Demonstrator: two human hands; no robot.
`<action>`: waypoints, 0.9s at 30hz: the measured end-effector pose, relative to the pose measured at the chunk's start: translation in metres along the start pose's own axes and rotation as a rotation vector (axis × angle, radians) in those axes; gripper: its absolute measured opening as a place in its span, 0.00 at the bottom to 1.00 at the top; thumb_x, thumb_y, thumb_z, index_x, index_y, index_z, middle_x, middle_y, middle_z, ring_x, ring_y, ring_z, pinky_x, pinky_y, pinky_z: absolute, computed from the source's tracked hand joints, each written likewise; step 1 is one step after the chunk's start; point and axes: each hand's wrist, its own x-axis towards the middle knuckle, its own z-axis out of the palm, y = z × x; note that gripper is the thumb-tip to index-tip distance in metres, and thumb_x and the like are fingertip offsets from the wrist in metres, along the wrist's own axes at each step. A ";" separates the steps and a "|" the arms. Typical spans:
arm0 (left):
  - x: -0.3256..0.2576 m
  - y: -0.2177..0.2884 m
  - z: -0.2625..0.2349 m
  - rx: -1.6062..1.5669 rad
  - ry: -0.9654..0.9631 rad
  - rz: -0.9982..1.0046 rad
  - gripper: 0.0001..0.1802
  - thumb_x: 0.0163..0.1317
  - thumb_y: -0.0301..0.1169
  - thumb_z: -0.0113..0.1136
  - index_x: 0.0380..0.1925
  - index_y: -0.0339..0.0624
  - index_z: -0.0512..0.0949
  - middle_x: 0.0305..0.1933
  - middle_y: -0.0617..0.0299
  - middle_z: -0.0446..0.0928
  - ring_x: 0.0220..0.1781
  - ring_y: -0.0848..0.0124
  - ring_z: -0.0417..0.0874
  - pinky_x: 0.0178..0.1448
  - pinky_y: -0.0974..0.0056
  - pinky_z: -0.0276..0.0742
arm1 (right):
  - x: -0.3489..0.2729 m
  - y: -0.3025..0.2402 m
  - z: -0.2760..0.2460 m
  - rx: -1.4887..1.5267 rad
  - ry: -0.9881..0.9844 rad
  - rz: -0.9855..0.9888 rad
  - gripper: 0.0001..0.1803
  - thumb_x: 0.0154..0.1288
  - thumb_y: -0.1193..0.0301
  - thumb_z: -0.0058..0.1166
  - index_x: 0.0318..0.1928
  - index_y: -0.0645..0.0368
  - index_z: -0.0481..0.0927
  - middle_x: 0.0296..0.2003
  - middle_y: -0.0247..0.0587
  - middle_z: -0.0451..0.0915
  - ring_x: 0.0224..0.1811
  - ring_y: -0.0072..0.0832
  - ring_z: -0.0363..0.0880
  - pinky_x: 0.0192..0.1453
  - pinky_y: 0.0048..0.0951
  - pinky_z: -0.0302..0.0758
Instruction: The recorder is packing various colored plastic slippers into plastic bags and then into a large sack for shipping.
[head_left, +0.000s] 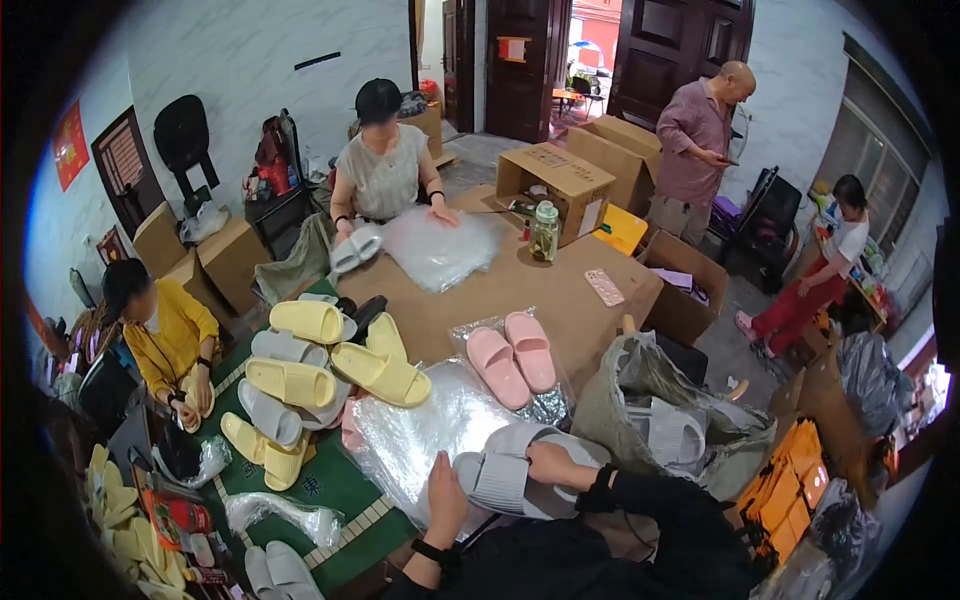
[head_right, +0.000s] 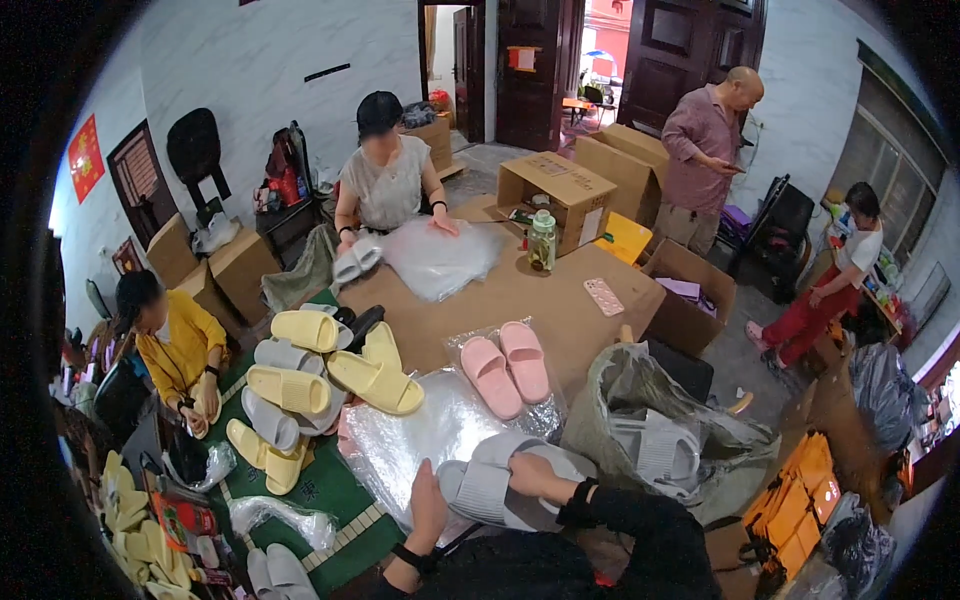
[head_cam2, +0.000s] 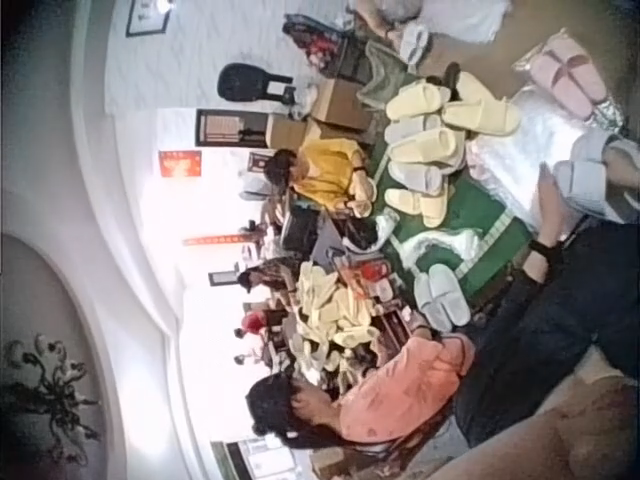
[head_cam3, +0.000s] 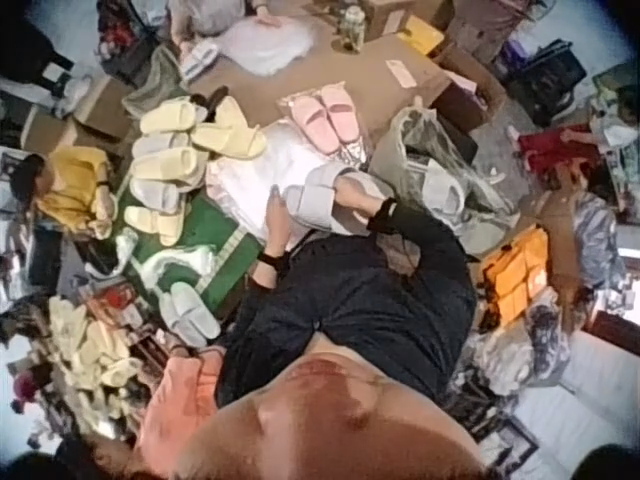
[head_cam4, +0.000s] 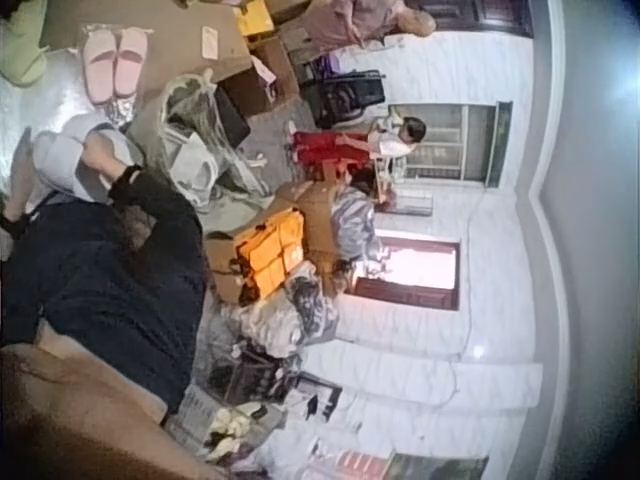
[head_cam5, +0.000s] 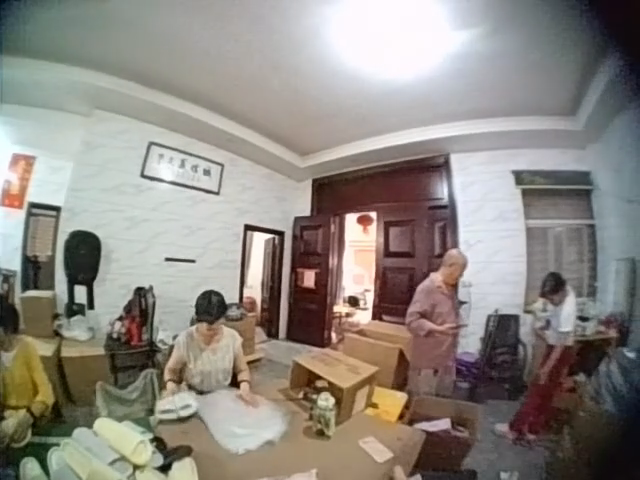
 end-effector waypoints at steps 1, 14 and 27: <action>-0.003 0.001 0.001 0.023 -0.041 0.067 0.22 0.63 0.26 0.39 0.56 0.26 0.60 0.59 0.39 0.62 0.62 0.44 0.60 0.65 0.54 0.56 | 0.001 -0.002 0.003 0.004 0.004 0.004 0.10 0.46 0.71 0.48 0.28 0.64 0.79 0.32 0.52 0.76 0.36 0.48 0.75 0.40 0.45 0.71; -0.003 0.021 0.010 0.441 -0.258 0.169 0.23 0.62 0.32 0.41 0.58 0.40 0.63 0.66 0.49 0.56 0.68 0.43 0.48 0.66 0.37 0.35 | 0.027 -0.055 0.054 0.040 0.116 -0.242 0.08 0.48 0.70 0.52 0.27 0.63 0.77 0.32 0.49 0.75 0.36 0.45 0.75 0.37 0.41 0.73; -0.003 0.037 0.005 0.579 -0.172 0.504 0.24 0.60 0.30 0.44 0.58 0.39 0.64 0.65 0.52 0.58 0.67 0.44 0.51 0.66 0.35 0.35 | 0.038 -0.053 0.094 0.171 0.734 -0.388 0.13 0.50 0.70 0.48 0.35 0.68 0.73 0.36 0.55 0.74 0.40 0.49 0.73 0.41 0.42 0.72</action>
